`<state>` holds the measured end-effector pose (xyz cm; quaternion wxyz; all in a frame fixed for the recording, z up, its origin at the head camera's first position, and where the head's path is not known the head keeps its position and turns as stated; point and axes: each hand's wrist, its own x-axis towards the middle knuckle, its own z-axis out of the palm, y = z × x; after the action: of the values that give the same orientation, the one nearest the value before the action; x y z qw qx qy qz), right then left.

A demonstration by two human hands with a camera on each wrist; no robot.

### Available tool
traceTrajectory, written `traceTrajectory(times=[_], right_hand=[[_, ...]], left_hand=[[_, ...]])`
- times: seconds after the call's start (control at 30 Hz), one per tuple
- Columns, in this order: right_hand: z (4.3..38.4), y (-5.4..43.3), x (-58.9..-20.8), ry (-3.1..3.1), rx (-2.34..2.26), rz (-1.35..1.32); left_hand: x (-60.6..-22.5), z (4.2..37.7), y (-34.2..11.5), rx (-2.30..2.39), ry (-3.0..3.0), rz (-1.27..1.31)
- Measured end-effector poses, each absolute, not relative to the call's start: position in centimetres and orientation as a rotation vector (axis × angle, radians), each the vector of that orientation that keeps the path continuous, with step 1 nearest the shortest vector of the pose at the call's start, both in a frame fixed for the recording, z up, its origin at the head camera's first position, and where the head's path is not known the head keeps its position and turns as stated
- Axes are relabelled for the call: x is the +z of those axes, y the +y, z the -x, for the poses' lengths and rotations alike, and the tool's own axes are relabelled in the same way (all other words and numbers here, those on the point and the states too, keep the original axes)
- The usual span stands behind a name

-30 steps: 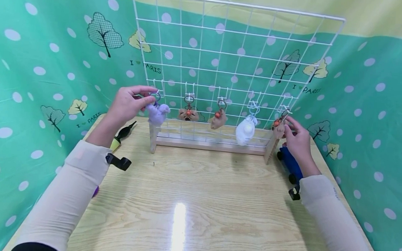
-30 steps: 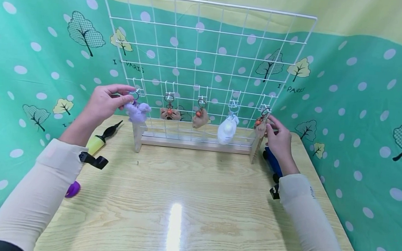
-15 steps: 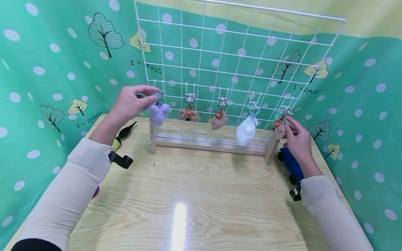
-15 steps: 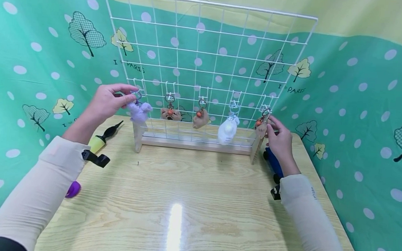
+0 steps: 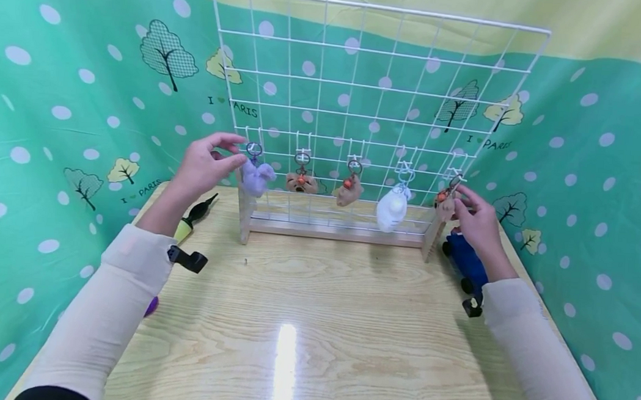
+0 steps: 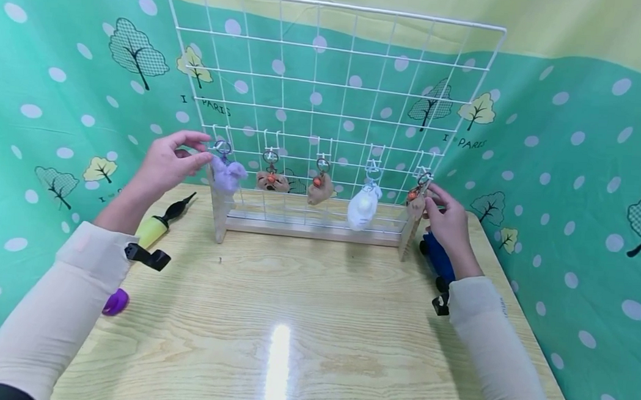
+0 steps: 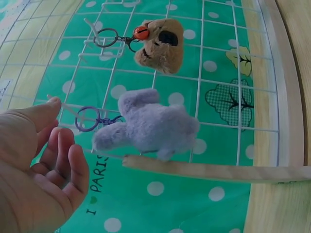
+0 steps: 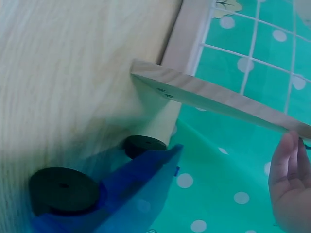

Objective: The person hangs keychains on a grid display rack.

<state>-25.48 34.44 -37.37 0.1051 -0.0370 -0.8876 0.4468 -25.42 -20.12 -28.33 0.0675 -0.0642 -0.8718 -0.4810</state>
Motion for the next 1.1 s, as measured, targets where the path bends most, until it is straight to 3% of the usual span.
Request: traceTrajectory(times=[0.4, 1.1], right_hand=[[24.6, 34.7, -35.0, -2.690, 1.326, 0.078], [21.7, 34.0, -31.0, -2.338, 1.365, 0.022]], left_hand=[[-27.7, 22.7, -22.1, -1.381, -2.576, 0.216], [-27.1, 19.3, -21.0, -1.210, -2.619, 0.373]])
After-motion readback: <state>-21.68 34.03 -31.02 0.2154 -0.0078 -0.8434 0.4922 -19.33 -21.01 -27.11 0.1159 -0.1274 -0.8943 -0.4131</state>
